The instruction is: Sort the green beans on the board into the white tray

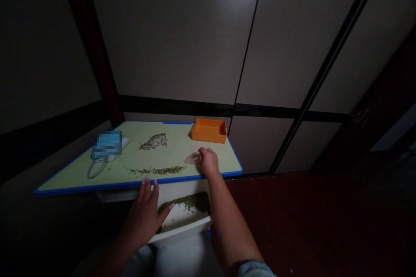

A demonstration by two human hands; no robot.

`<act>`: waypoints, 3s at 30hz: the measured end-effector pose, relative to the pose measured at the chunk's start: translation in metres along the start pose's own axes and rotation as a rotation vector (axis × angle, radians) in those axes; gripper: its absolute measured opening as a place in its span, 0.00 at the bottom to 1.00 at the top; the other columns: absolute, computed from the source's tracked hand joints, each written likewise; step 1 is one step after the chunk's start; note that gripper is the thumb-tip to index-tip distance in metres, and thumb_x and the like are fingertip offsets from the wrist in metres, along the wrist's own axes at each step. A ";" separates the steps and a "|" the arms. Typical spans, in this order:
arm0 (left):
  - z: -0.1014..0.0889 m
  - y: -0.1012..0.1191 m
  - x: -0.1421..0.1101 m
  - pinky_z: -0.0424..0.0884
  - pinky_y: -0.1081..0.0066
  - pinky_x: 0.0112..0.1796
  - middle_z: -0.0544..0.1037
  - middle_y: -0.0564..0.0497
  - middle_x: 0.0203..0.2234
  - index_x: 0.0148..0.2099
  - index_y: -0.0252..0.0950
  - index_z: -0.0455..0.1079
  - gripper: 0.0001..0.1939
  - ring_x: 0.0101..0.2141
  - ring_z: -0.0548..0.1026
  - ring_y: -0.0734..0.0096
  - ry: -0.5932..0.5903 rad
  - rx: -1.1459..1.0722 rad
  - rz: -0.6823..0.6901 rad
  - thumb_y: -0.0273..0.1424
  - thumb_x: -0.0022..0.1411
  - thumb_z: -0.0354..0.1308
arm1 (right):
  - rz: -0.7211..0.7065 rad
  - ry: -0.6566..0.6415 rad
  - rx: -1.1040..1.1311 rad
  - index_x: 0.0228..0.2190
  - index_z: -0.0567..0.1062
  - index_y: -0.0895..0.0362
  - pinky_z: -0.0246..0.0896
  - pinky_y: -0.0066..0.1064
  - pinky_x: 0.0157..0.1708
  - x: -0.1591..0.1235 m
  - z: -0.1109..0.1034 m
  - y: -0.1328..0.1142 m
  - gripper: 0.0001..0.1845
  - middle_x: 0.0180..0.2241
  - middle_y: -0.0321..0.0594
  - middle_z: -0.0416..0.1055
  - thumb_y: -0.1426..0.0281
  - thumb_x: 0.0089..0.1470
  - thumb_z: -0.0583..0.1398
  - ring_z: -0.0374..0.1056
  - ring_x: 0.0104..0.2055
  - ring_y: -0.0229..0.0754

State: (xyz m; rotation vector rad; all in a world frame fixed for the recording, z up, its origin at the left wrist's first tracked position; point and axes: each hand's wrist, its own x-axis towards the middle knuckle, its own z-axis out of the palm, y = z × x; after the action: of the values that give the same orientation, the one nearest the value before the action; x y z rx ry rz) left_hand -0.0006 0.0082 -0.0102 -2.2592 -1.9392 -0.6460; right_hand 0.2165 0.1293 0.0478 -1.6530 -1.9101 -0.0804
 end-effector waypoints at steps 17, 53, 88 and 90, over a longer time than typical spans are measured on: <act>0.011 -0.004 -0.001 0.59 0.51 0.56 0.49 0.24 0.63 0.63 0.18 0.52 0.42 0.64 0.44 0.41 0.110 0.007 0.040 0.48 0.57 0.48 | -0.190 -0.111 -0.169 0.36 0.72 0.54 0.47 0.29 0.34 0.004 0.002 -0.009 0.06 0.33 0.40 0.72 0.73 0.54 0.58 0.61 0.39 0.42; 0.002 -0.002 -0.003 0.58 0.52 0.57 0.48 0.25 0.64 0.63 0.19 0.51 0.41 0.65 0.44 0.43 0.081 -0.021 0.046 0.46 0.58 0.49 | -0.208 -0.224 0.037 0.34 0.72 0.56 0.48 0.26 0.33 -0.014 -0.008 -0.012 0.13 0.29 0.38 0.63 0.80 0.49 0.53 0.59 0.34 0.40; 0.004 0.001 -0.005 0.59 0.52 0.56 0.47 0.29 0.65 0.64 0.22 0.49 0.42 0.65 0.43 0.47 0.110 -0.081 0.027 0.47 0.57 0.49 | -0.080 -0.175 -0.159 0.36 0.74 0.57 0.47 0.29 0.32 -0.012 -0.013 -0.016 0.12 0.32 0.44 0.71 0.68 0.61 0.52 0.64 0.33 0.41; 0.005 0.000 -0.004 0.59 0.53 0.56 0.48 0.29 0.65 0.64 0.22 0.49 0.42 0.65 0.44 0.47 0.110 -0.078 0.027 0.48 0.57 0.49 | -0.103 -0.173 -0.153 0.36 0.74 0.57 0.47 0.29 0.32 -0.013 -0.013 -0.016 0.12 0.32 0.43 0.71 0.69 0.61 0.52 0.64 0.33 0.40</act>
State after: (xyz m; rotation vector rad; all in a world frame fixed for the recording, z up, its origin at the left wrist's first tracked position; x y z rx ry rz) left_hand 0.0000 0.0056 -0.0160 -2.2377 -1.8612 -0.8374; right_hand 0.2078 0.1090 0.0574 -1.7074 -2.1671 -0.1314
